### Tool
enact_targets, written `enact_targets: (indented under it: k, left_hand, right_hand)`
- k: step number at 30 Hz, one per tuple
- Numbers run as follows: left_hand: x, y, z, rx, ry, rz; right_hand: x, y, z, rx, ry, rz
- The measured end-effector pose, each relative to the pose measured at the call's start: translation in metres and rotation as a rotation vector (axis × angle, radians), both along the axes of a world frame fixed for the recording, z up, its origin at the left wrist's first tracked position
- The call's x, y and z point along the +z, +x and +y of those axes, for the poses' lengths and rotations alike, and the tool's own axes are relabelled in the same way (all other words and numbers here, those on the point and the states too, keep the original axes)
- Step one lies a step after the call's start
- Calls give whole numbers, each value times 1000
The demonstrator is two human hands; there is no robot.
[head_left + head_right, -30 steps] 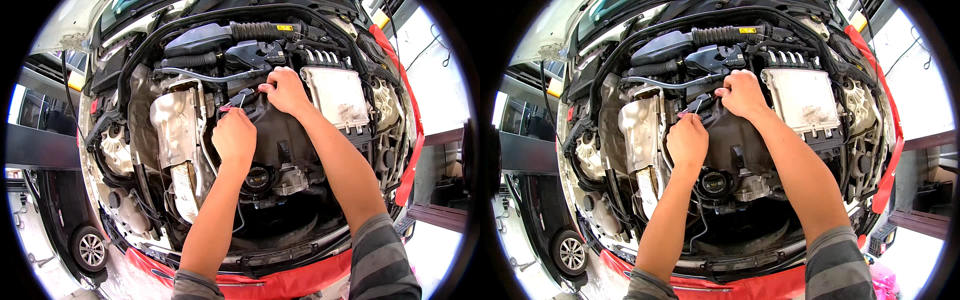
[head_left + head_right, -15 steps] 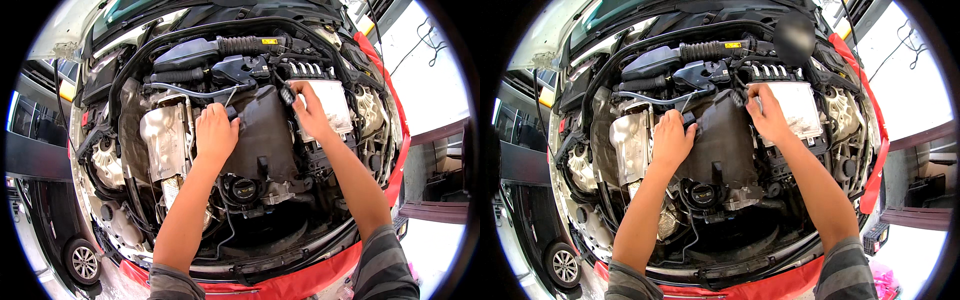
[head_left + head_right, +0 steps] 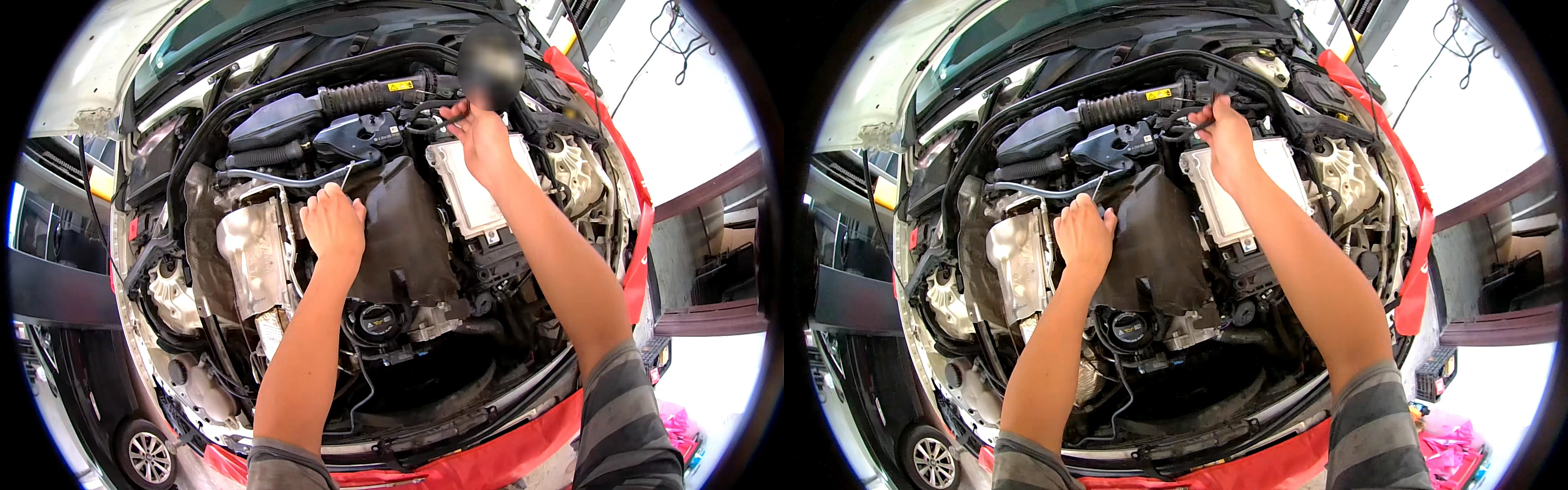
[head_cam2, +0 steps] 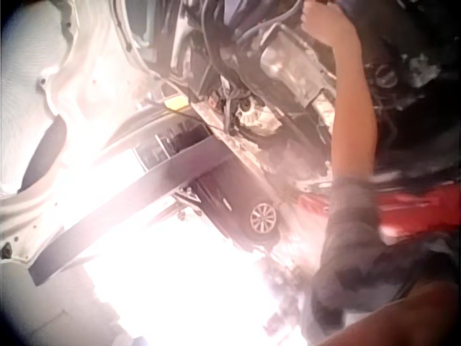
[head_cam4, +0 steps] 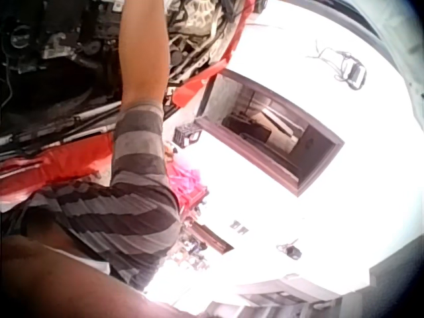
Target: The person works on a car engine, manipulating various hoses, connectors, and parts. They use a screwdriver and an impact driver to detach and handle engine components like an air intake hose and an ECU unit.
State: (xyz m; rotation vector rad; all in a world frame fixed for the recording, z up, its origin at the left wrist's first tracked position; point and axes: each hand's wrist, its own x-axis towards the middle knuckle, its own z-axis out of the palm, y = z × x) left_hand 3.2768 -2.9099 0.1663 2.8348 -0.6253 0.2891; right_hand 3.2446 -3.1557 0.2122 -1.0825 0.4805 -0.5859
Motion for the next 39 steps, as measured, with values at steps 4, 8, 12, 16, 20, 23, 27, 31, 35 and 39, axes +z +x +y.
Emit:
enact_targets:
  k: [4, 8, 12, 16, 20, 23, 27, 31, 35, 39]
  left_hand:
    - [-10, -3, 1, 39, -10, -87]
    - [-13, -7, -6, 77, -13, -161]
    - [-15, -9, -10, 99, -17, -142]
    - [-16, -13, -11, 98, 5, -182]
    - [-9, -15, -6, 106, 89, -221]
    - [-14, -13, -5, 83, 98, -255]
    - [-11, -19, -8, 82, 97, -226]
    - [-10, -17, 0, 105, 137, -243]
    - [-16, -21, -18, 126, 141, -238]
    - [-12, -16, -8, 64, 138, -412]
  right_hand:
    - [101, 10, -60, -367, -266, 74]
    - [173, -40, -145, -266, -253, -109]
    - [115, -134, -219, -441, -165, 79]
    - [74, -163, -241, -518, -103, 54]
    - [141, -105, -216, -464, -208, -91]
    - [148, -103, -194, -553, -181, -45]
    - [89, -128, -274, -731, 30, 12]
    - [16, -115, -320, -615, -95, 522]
    - [-64, -147, -324, -584, -762, 1286]
    - [-20, -152, -240, -355, -914, 1288]
